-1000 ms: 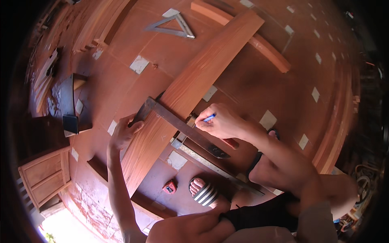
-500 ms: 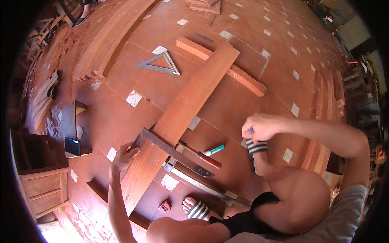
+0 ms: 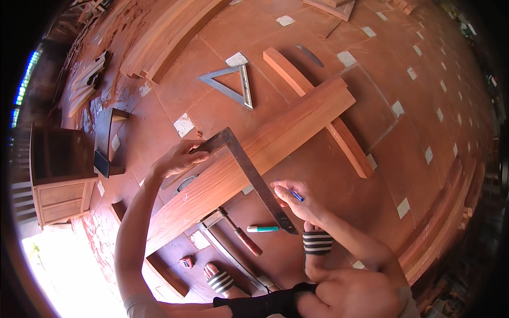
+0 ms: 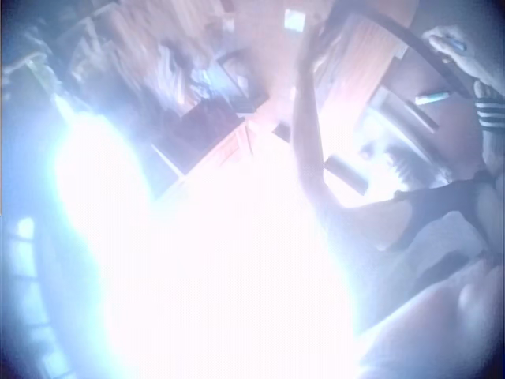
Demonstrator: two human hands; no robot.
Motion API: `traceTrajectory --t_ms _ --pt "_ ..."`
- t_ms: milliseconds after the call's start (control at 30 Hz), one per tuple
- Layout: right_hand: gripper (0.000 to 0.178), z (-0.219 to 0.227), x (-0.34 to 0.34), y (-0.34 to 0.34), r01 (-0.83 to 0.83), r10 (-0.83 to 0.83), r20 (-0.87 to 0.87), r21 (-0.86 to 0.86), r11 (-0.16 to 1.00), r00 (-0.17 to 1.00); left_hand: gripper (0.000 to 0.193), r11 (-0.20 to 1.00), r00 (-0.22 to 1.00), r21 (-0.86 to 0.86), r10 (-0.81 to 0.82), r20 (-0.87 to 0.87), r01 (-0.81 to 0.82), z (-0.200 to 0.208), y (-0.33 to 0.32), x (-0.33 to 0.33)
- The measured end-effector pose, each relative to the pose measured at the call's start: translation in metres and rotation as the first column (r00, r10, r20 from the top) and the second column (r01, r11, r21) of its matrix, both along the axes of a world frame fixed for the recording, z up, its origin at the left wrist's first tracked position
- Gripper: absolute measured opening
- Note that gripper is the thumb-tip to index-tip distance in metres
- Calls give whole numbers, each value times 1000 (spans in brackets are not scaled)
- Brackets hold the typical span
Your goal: The person measures a wooden plank with a tape measure and marks it with a pen. They then use a try square to draw perpendicular lines at the marked points. The person repeats the measuring and marking process multiple times along the plank.
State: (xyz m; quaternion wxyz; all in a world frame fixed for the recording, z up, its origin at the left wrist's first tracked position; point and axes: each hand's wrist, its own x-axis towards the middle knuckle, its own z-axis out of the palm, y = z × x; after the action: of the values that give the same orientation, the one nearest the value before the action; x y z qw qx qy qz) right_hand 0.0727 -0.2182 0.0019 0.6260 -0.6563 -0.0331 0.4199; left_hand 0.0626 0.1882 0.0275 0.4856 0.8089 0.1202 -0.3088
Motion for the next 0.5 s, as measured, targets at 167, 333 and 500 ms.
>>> traceTrajectory --t_ms 167,333,500 --pt "33 -18 19 -1 -46 66 215 -99 994 974 55 999 999 -7 46 1 -46 -15 -23 17" --pt "28 -23 27 0 -63 94 258 -127 990 961 56 994 993 7 108 -46 -108 -24 -30 6" --pt "31 -26 32 5 -46 65 264 -75 996 962 55 991 990 74 121 -69 -116 -27 -32 2"
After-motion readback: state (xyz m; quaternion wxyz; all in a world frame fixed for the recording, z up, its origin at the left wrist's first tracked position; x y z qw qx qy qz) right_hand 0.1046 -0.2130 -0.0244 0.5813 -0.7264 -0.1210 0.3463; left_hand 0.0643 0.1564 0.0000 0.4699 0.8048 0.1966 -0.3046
